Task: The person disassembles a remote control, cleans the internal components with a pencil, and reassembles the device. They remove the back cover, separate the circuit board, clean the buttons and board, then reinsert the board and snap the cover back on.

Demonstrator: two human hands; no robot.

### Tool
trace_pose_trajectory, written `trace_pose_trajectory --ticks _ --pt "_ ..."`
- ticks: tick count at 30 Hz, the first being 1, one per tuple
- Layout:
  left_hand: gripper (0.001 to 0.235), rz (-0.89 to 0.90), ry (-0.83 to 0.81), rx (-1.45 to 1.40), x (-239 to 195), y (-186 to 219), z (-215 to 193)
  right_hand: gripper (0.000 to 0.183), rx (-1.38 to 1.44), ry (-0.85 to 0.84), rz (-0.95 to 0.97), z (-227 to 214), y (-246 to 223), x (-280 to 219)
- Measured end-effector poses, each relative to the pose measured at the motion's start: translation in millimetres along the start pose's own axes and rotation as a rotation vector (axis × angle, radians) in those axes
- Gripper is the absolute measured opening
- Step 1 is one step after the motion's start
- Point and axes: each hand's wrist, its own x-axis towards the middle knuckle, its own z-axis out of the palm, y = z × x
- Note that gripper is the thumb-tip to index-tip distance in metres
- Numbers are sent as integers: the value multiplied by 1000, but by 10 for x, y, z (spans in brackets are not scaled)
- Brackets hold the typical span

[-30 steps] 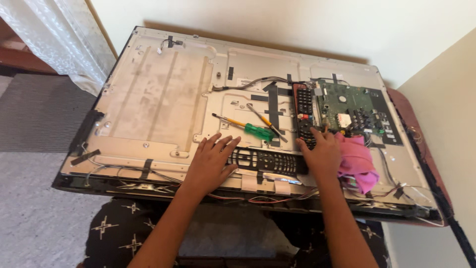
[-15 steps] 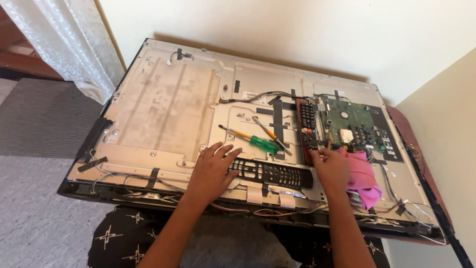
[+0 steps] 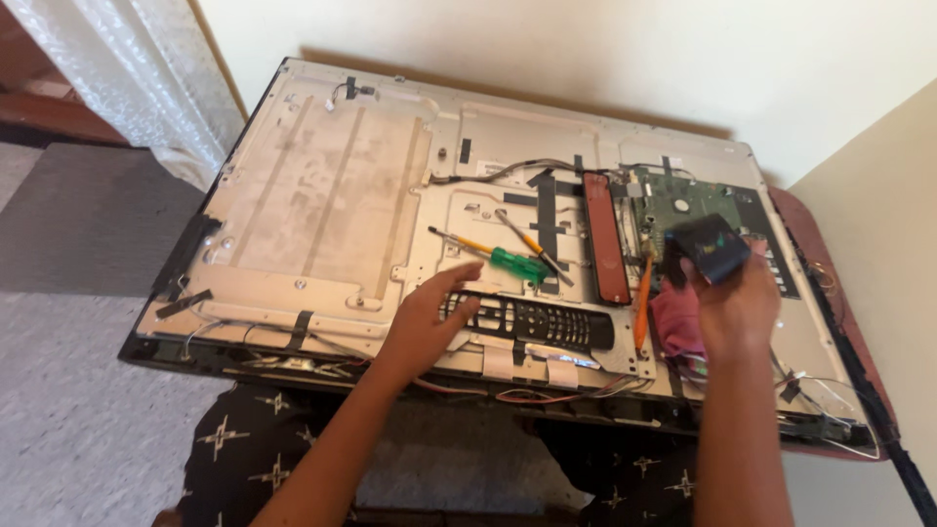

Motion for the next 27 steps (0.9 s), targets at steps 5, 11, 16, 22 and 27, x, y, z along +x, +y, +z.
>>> trace_pose_trajectory --ticks 5,11,16,22,27 --pt "60 -203 -291 -437 38 -62 4 25 328 -181 230 365 25 -606" --pt "68 -438 -631 -600 -130 -70 282 23 433 -379 402 749 201 -882" --pt "66 -451 -763 -751 -249 -126 454 44 246 -330 517 639 100 -874" --pt "60 -504 -448 -670 -32 -73 217 34 -45 -150 411 457 -66 -759" --pt "46 -419 -73 -496 80 -203 -190 21 -617 -309 405 309 39 -652"
